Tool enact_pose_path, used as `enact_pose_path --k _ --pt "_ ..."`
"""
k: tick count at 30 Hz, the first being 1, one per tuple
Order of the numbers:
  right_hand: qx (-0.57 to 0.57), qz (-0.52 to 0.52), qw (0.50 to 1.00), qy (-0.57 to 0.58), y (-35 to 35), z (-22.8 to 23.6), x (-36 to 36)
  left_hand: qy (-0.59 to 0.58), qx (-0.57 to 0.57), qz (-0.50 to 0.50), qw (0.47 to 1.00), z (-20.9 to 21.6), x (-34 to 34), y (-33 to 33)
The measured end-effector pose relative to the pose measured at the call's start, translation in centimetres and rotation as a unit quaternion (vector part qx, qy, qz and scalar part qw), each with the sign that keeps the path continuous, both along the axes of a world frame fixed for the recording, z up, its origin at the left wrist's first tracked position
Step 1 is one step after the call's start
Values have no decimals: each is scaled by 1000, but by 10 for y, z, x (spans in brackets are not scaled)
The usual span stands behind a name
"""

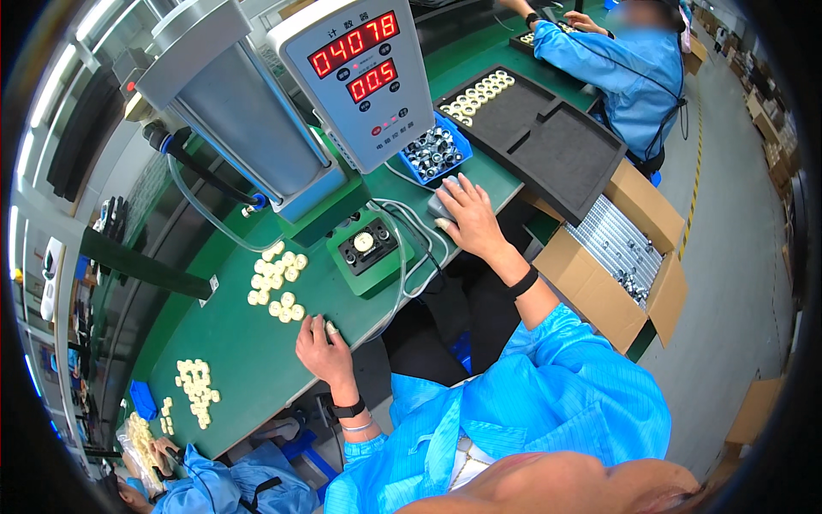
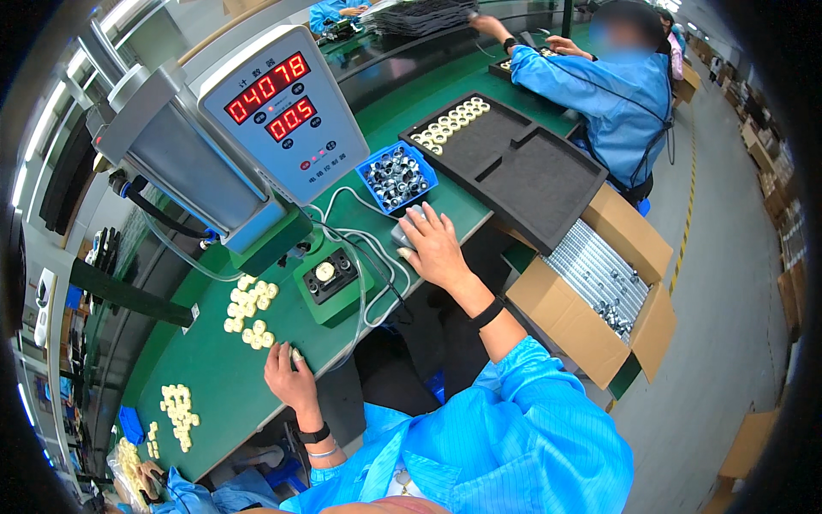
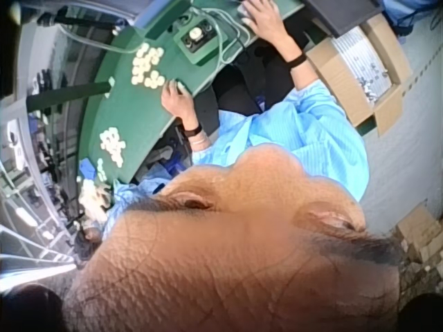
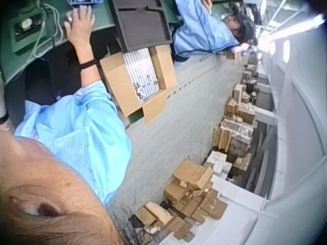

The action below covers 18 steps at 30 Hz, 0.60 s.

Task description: Press metal pins into small circular plastic components using a pneumatic press and organize them into trays and boxes.

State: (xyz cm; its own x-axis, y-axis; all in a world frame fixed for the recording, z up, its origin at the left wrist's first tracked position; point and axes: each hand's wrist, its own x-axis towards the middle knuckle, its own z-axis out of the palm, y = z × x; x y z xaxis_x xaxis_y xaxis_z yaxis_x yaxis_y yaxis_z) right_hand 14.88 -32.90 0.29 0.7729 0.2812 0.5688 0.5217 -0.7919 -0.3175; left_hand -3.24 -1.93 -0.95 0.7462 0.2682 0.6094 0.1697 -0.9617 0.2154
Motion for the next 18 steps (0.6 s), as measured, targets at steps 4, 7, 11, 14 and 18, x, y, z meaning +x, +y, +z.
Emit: enact_pose_path --k 4,7,11,14,18 --pt "-5 1 1000 -5 1 1 0 4 -8 -4 1000 -2 0 2" --pt "-22 -6 1000 3 2 3 -4 3 -7 -6 1000 -4 -2 3" --pt "-27 -5 1000 -5 3 2 -2 0 -7 -4 1000 -1 -1 0" --pt "-32 2 999 4 3 2 1 3 -8 -3 1000 -2 -2 1" --pt "-25 6 1000 -7 4 2 1 3 -2 2 1000 -3 -2 1"
